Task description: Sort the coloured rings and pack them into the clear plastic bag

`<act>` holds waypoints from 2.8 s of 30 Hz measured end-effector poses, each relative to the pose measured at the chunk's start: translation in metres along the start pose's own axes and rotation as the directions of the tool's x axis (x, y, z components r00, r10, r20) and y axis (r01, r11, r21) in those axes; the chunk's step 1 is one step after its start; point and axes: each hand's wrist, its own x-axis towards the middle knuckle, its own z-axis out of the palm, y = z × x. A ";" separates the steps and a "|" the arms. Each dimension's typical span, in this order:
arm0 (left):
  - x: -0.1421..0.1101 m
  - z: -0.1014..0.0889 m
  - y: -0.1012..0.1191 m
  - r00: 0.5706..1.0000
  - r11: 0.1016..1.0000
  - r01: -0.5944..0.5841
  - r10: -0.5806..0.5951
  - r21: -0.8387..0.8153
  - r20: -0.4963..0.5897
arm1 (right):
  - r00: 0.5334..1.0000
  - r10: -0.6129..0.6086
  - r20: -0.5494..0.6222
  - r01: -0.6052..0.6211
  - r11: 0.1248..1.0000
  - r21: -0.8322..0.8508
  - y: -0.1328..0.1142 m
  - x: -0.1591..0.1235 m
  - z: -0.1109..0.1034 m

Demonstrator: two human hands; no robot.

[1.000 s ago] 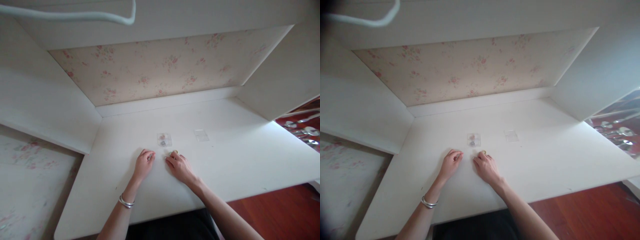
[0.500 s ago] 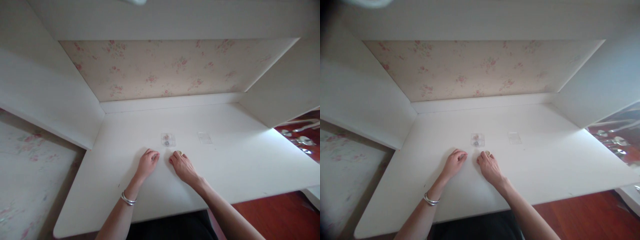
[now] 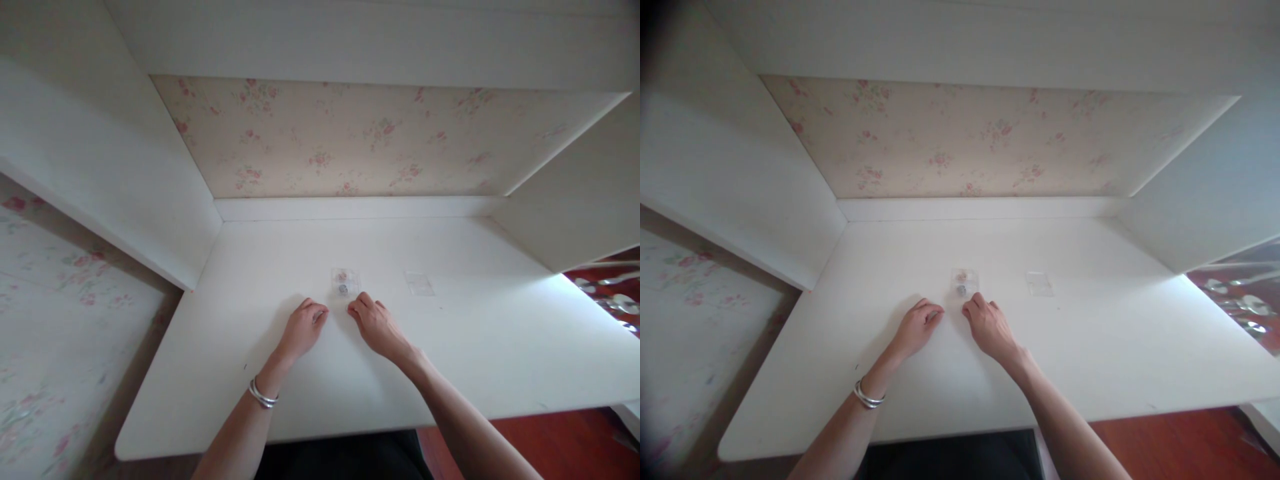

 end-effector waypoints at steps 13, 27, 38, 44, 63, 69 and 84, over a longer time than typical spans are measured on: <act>0.002 -0.003 -0.002 1.000 1.000 -0.015 0.015 0.000 0.002 | 0.997 0.065 -0.042 -0.066 0.997 -0.029 0.015 0.053 -0.008; 0.003 0.004 0.005 1.000 1.000 0.004 -0.004 0.011 0.000 | 0.916 0.313 -0.251 -0.207 0.905 0.371 0.059 -0.017 0.012; 0.005 0.038 0.045 0.996 0.984 -0.058 0.046 0.171 0.078 | 0.895 0.337 -0.293 -0.174 0.868 0.466 0.045 -0.031 0.026; 0.014 0.051 0.055 0.994 0.956 -0.071 0.044 0.284 0.100 | 0.843 0.395 -0.366 -0.171 0.840 0.515 0.045 -0.037 0.031; 0.020 0.054 0.055 0.998 0.977 -0.039 0.029 0.209 0.052 | 0.846 0.405 -0.347 -0.152 0.807 0.571 0.049 -0.038 0.029; 0.022 0.055 0.050 0.999 0.995 -0.034 0.033 0.096 0.009 | 0.847 0.405 -0.345 -0.159 0.811 0.564 0.049 -0.041 0.029; 0.066 0.053 0.054 0.976 0.983 -0.110 0.134 0.148 -0.171 | 0.852 0.370 -0.370 -0.111 0.818 0.564 0.051 -0.039 0.036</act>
